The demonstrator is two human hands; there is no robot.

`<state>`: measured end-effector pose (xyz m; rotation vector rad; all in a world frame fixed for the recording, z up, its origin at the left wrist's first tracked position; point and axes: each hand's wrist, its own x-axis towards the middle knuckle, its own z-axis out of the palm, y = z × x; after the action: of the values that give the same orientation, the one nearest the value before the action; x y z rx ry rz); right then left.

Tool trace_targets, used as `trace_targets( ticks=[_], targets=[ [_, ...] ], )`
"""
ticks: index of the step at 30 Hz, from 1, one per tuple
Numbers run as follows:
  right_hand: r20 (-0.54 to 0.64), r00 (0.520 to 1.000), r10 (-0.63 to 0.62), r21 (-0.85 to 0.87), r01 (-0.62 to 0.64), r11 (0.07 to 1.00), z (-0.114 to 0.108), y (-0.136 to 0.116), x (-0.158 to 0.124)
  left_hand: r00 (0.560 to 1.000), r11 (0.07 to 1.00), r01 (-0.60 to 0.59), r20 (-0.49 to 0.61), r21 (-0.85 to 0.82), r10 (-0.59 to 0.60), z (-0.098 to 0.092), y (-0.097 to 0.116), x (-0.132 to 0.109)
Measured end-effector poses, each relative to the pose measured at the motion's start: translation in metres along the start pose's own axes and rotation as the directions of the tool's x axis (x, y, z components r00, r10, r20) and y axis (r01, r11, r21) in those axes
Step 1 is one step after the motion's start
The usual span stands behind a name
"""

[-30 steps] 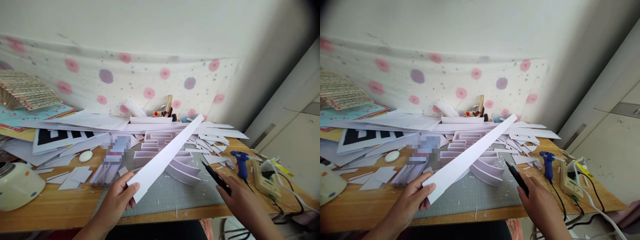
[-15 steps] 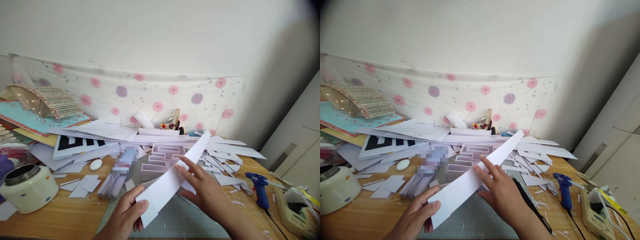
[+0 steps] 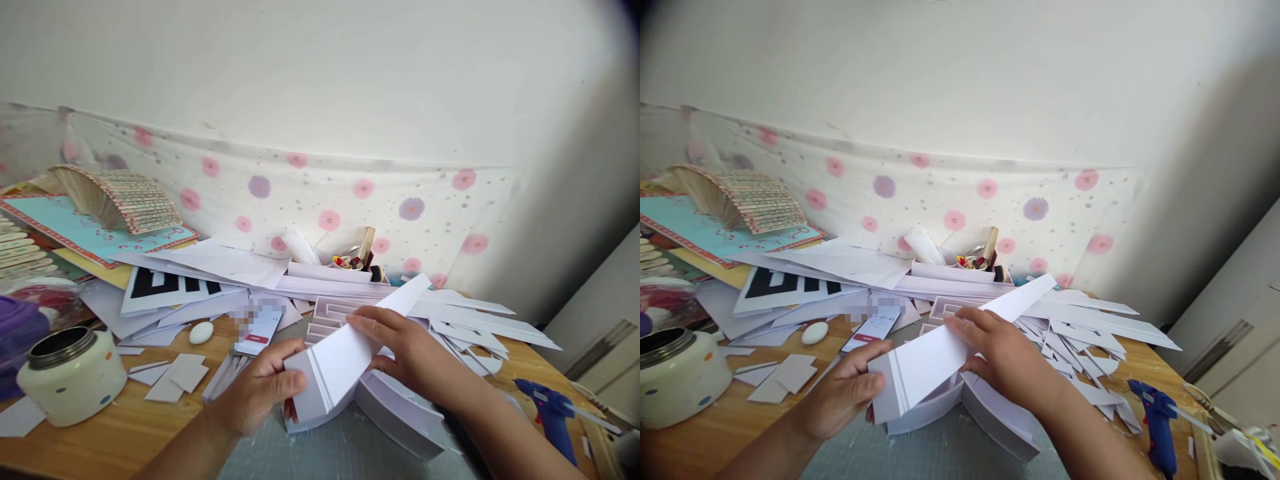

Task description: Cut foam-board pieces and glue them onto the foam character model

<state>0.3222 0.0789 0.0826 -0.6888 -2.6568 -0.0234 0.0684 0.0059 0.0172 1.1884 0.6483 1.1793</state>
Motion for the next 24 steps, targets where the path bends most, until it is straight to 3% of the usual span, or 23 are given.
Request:
trace_targets(
  ticks=[6,13,15,19,22,24],
  targets=[
    [-0.026,1.000,0.004,-0.003,-0.004,1.000,-0.004,0.021,0.037,0.984,0.985,-0.072,-0.170,-0.158,0.044,-0.013,0.016,0.032],
    [0.144,0.989,-0.018,-0.039,0.024,0.999,0.001,0.030,0.094,0.914,0.946,-0.195,-0.397,-0.261,0.079,-0.048,0.011,0.049],
    [0.189,0.982,0.005,-0.102,0.014,0.995,0.002,0.035,0.112,0.876,0.919,-0.282,-0.464,-0.275,0.130,-0.062,0.013,0.050],
    [0.249,0.960,0.125,-0.249,-0.061,0.967,0.014,0.056,0.155,0.757,0.875,-0.436,-0.610,-0.209,0.232,-0.082,0.020,0.050],
    [0.305,0.936,0.176,-0.292,-0.084,0.953,0.038,0.073,0.195,0.712,0.888,-0.430,-0.666,-0.162,0.223,-0.085,0.019,0.052],
    [0.325,0.923,0.207,-0.323,-0.097,0.941,0.060,0.080,0.221,0.704,0.906,-0.399,-0.679,-0.138,0.207,-0.084,0.015,0.055]
  ],
)
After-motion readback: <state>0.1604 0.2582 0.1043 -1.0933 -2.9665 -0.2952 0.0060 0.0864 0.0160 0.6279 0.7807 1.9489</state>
